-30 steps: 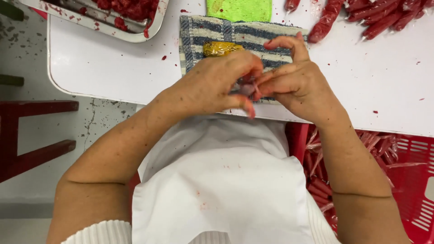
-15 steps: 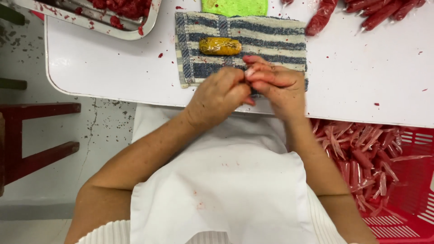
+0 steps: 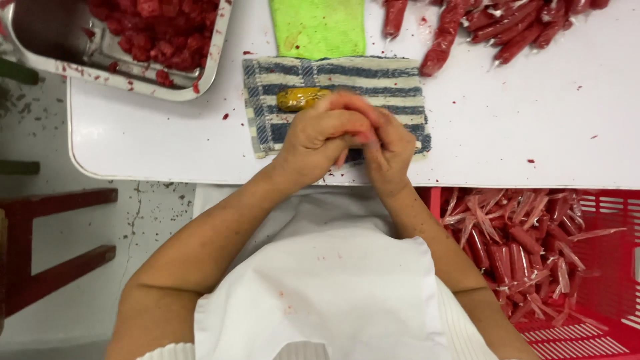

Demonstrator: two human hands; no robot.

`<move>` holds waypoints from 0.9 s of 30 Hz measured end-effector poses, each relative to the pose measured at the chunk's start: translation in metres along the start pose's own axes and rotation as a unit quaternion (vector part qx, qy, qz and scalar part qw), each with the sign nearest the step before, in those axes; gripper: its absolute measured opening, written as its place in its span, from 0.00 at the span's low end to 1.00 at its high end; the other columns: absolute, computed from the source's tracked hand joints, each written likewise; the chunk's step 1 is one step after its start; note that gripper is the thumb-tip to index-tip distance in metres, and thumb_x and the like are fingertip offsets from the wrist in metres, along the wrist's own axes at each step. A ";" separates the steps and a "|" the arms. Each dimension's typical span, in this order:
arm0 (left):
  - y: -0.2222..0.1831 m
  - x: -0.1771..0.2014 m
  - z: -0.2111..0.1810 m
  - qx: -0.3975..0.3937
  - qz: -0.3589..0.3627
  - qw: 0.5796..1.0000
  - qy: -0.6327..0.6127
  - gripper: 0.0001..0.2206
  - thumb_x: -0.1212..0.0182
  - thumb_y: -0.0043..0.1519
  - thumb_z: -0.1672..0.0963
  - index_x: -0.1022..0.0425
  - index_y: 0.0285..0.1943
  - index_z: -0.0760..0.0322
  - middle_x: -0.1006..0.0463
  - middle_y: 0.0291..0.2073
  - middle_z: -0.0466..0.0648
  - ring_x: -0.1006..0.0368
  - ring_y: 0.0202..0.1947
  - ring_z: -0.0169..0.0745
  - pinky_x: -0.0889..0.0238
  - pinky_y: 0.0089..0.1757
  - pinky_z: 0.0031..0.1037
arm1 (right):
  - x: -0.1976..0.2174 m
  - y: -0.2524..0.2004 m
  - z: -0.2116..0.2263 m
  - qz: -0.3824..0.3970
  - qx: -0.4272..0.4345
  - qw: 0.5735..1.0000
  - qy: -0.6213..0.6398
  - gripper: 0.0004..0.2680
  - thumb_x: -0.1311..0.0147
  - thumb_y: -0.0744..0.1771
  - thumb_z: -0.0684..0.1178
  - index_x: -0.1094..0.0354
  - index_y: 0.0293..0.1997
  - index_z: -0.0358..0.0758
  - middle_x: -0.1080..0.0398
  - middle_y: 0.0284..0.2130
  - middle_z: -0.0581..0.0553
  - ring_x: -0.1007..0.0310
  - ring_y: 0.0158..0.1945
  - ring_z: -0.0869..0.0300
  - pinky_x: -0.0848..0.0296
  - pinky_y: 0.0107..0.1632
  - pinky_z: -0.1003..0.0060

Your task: Manually portioning meat and twisting it into plastic film to create individual sausage links.

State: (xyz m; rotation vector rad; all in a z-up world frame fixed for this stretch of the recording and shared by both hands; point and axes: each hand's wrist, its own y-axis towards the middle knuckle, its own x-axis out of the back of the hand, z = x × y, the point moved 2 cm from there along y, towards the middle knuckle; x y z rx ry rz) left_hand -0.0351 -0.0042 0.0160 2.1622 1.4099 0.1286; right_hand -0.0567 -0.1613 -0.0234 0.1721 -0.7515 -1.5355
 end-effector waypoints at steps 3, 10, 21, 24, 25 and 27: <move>-0.008 -0.006 -0.013 -0.008 0.123 0.989 0.084 0.09 0.45 0.67 0.56 0.18 0.45 0.60 0.22 0.35 0.48 0.23 0.23 0.47 0.29 0.31 0.31 | 0.006 0.007 0.031 0.081 0.015 0.996 -0.016 0.33 0.67 0.66 0.78 0.30 0.56 0.32 0.26 0.46 0.35 0.23 0.47 0.43 0.25 0.51 0.53; 0.078 -0.008 0.035 -0.339 0.179 0.781 0.493 0.07 0.54 0.72 0.55 0.31 0.41 0.52 0.32 0.32 0.42 0.29 0.34 0.43 0.33 0.33 0.30 | 0.135 -0.038 0.061 0.199 -0.224 0.954 0.008 0.12 0.51 0.68 0.55 0.21 0.33 0.43 0.23 0.22 0.46 0.25 0.25 0.56 0.27 0.36 0.61; 0.160 -0.013 0.040 0.390 0.145 0.816 0.400 0.04 0.43 0.64 0.62 0.31 0.39 0.59 0.26 0.30 0.41 0.22 0.25 0.25 0.26 0.25 0.11 | 0.142 -0.036 0.051 0.306 -0.347 0.886 -0.013 0.13 0.48 0.66 0.52 0.24 0.53 0.43 0.19 0.46 0.51 0.22 0.50 0.65 0.28 0.56 0.68; 0.100 -0.018 -0.011 0.275 0.189 0.874 0.354 0.09 0.34 0.57 0.56 0.33 0.32 0.53 0.25 0.26 0.39 0.31 0.28 0.32 0.42 0.31 0.26 | 0.088 0.009 -0.001 0.093 -0.305 0.904 0.284 0.31 0.54 0.67 0.69 0.50 0.70 0.30 0.38 0.62 0.30 0.35 0.65 0.43 0.34 0.70 0.47; 0.085 -0.018 -0.017 0.280 0.192 0.872 0.354 0.09 0.34 0.57 0.56 0.33 0.32 0.53 0.25 0.26 0.39 0.31 0.28 0.32 0.42 0.31 0.26 | 0.076 0.024 0.010 0.091 -0.310 0.902 0.287 0.31 0.54 0.67 0.69 0.50 0.70 0.30 0.38 0.62 0.30 0.35 0.65 0.43 0.34 0.70 0.47; 0.051 -0.019 -0.032 0.247 0.195 0.877 0.363 0.07 0.36 0.56 0.53 0.29 0.37 0.55 0.21 0.28 0.42 0.26 0.28 0.44 0.41 0.31 0.35 | 0.053 0.055 0.030 -0.029 -0.324 0.820 0.471 0.23 0.47 0.69 0.57 0.43 0.68 0.34 0.27 0.51 0.34 0.26 0.55 0.47 0.25 0.61 0.57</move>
